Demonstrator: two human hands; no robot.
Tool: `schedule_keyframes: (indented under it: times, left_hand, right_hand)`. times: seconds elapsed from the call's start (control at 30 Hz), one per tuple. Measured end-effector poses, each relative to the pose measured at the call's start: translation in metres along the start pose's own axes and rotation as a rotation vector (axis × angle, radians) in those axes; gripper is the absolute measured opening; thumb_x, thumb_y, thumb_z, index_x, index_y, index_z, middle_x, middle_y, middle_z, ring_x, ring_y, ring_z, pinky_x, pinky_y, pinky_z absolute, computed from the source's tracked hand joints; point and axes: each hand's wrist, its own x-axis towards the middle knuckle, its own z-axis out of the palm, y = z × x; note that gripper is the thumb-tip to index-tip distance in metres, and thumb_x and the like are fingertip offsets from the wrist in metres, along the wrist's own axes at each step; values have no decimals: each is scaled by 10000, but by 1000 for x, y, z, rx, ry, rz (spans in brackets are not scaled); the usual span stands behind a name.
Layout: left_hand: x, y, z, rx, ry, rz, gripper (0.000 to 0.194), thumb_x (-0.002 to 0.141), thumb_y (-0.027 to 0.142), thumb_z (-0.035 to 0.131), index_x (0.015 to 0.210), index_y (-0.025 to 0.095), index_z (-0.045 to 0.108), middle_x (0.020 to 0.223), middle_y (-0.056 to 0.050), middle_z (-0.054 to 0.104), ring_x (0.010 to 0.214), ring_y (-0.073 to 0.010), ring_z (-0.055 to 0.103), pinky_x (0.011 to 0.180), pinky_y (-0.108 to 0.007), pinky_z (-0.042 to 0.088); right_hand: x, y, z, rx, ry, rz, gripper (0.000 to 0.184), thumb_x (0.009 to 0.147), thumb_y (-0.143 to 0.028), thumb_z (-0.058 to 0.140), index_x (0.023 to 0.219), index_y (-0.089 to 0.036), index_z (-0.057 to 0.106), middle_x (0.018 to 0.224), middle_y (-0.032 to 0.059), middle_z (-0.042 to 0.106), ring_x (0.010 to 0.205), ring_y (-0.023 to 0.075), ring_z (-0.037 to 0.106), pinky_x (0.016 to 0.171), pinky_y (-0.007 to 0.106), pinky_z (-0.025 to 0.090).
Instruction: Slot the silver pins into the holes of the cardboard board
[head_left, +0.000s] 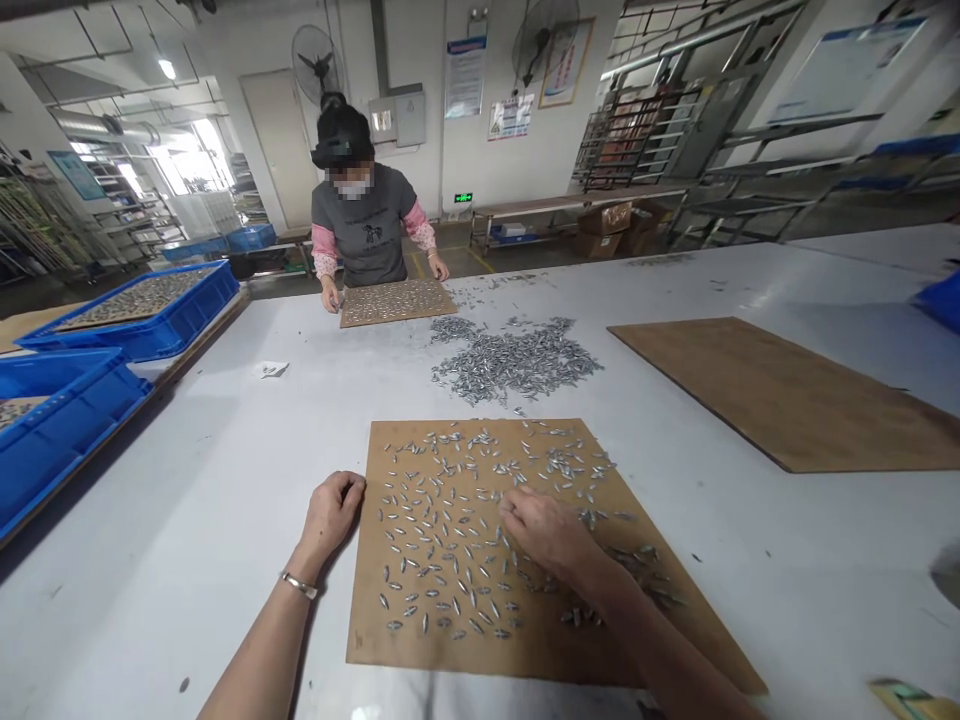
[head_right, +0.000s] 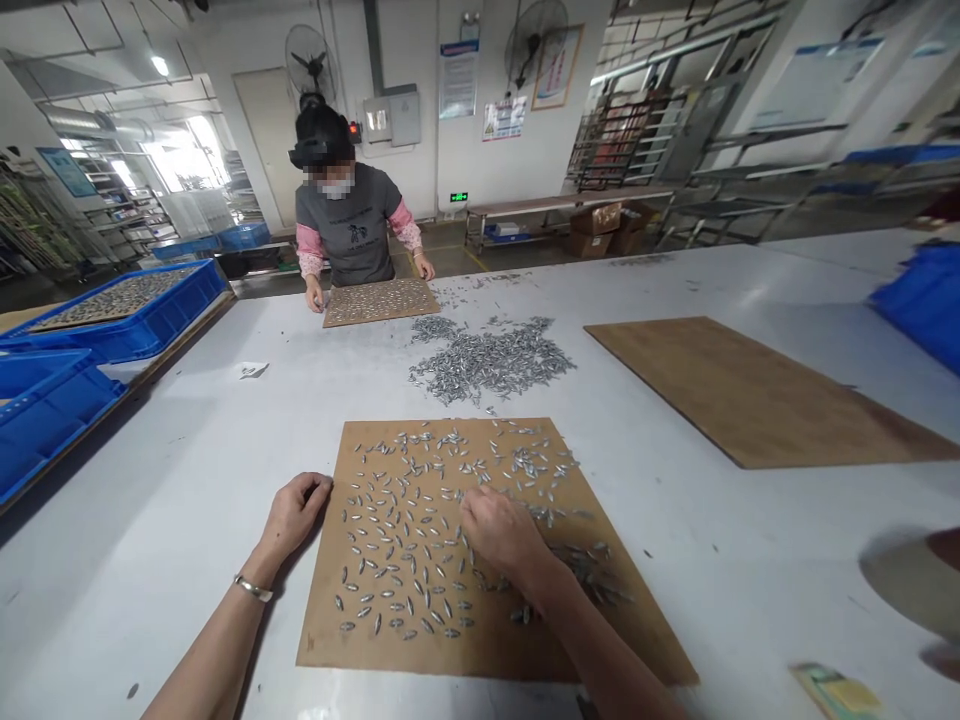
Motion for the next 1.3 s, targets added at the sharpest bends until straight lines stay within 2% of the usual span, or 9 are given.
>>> schedule_keyframes:
  times: [0.1,0.23,0.43,0.6,0.73,0.83,0.93,1.1,1.3]
  left_hand:
    - [-1,1,0,10,-9,-4,323,941,464,473,883,239,698,952,-70,775,883,-254,714,812,-366,527]
    - [-1,2,0,17,-11,-3,320,938,460,475,880,239,699,959,-70,778,887,-255,718,814,-366,531]
    - [1,1,-1,6,-10,20,319,943,451,477,881,234,702,967,-78,780,889,-256,717,832,-375,542]
    - [3,-1,-2,17,-11,28,323,941,457,488,885,228,709,968,-84,784,889,-259,718,826,-372,552]
    - [4,0,-2,29,-8,5,338,941,471,488,893,226,716,976,-82,787,885,-257,717,828,-369,548]
    - [3,1,-2,43,-7,-11,345,940,479,486,907,228,719,990,-81,788,898,-261,717,825,-370,543]
    - [3,2,-1,48,11,-6,342,930,477,484,896,225,713,989,-85,787,910,-262,717,828,-369,540]
    - [3,2,-1,52,23,9,349,929,484,486,894,222,714,991,-92,787,913,-265,722,824,-372,540]
    - [3,1,-1,43,22,17,347,923,488,488,886,224,710,985,-94,791,897,-265,718,819,-375,544]
  right_hand:
    - [4,-9,-8,68,-127,19,253,984,-155,445,809,-205,621,892,50,712,843,171,611,709,277,317]
    - [9,-20,-15,70,-206,69,250,973,-166,467,790,-202,635,880,51,724,829,172,607,670,279,291]
    - [12,-19,-21,83,-120,130,218,938,-155,510,777,-204,649,870,61,730,843,187,623,689,279,320]
    - [-17,7,-37,167,-5,111,256,982,-230,464,804,-229,647,876,33,713,810,185,615,712,281,366]
    - [-50,16,-32,164,-103,-19,186,946,-200,520,788,-229,613,864,24,690,808,183,619,714,285,369]
    - [-61,11,-19,96,-82,-7,203,963,-168,483,795,-220,584,887,44,678,817,183,618,721,291,369]
    - [-60,5,-12,100,-68,16,245,969,-157,449,760,-219,559,856,44,667,796,176,605,712,290,360]
    - [-50,6,-16,167,-116,119,187,860,-97,513,726,-216,568,798,42,686,774,179,603,666,283,326]
    - [-46,12,-21,280,-142,163,151,845,-159,536,744,-216,633,784,27,712,755,178,617,672,277,356]
